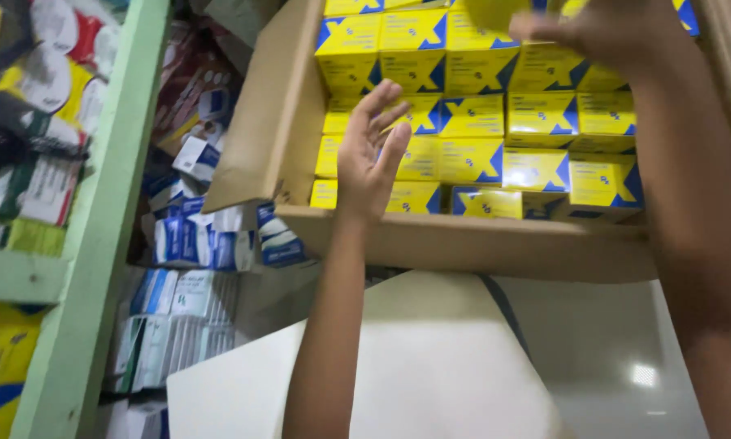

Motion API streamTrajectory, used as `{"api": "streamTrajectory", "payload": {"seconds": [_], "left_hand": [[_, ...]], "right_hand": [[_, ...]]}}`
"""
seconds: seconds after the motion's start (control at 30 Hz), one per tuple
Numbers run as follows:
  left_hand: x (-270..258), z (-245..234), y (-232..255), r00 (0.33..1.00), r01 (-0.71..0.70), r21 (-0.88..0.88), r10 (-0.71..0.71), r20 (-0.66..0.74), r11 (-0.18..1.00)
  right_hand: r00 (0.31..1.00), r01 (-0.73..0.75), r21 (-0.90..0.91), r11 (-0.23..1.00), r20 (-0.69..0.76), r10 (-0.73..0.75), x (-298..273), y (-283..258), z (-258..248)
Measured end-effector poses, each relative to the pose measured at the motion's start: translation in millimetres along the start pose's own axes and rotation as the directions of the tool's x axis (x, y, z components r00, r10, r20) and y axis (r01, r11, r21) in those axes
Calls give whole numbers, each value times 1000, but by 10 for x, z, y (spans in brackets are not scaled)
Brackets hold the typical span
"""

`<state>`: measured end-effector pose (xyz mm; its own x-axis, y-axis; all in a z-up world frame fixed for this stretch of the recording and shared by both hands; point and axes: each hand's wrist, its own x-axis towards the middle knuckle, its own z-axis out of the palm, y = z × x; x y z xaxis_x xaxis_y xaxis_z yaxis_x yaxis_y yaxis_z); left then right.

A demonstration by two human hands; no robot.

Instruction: Organizing and stocking boxes of antibiotic medicine on shelves in a storage area.

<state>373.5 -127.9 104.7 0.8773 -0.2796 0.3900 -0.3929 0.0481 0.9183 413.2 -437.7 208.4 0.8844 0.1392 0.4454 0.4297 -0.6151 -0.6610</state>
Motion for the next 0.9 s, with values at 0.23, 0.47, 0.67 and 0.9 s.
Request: {"api": "streamTrajectory", "payload": {"seconds": [0.23, 0.47, 0.67, 0.9], "left_hand": [[-1540, -60, 861, 986, 80, -108, -95, -135, 991], [-3119, -28, 503, 865, 216, -554, -420, -274, 804], [-4583, 174, -721, 698, 122, -847, -651, -298, 518], [-4232, 14, 264, 746, 78, -731, -526, -408, 677]], "right_hand": [[841, 478, -48, 877, 314, -441, -1307, -1305, 664], [760, 408, 291, 865, 416, -499, -2387, -1603, 1626], [792, -488, 608, 626, 610, 25, -3139, -1455, 2356], [690, -536, 514, 669, 723, -3, -3140, -1571, 2383]]}}
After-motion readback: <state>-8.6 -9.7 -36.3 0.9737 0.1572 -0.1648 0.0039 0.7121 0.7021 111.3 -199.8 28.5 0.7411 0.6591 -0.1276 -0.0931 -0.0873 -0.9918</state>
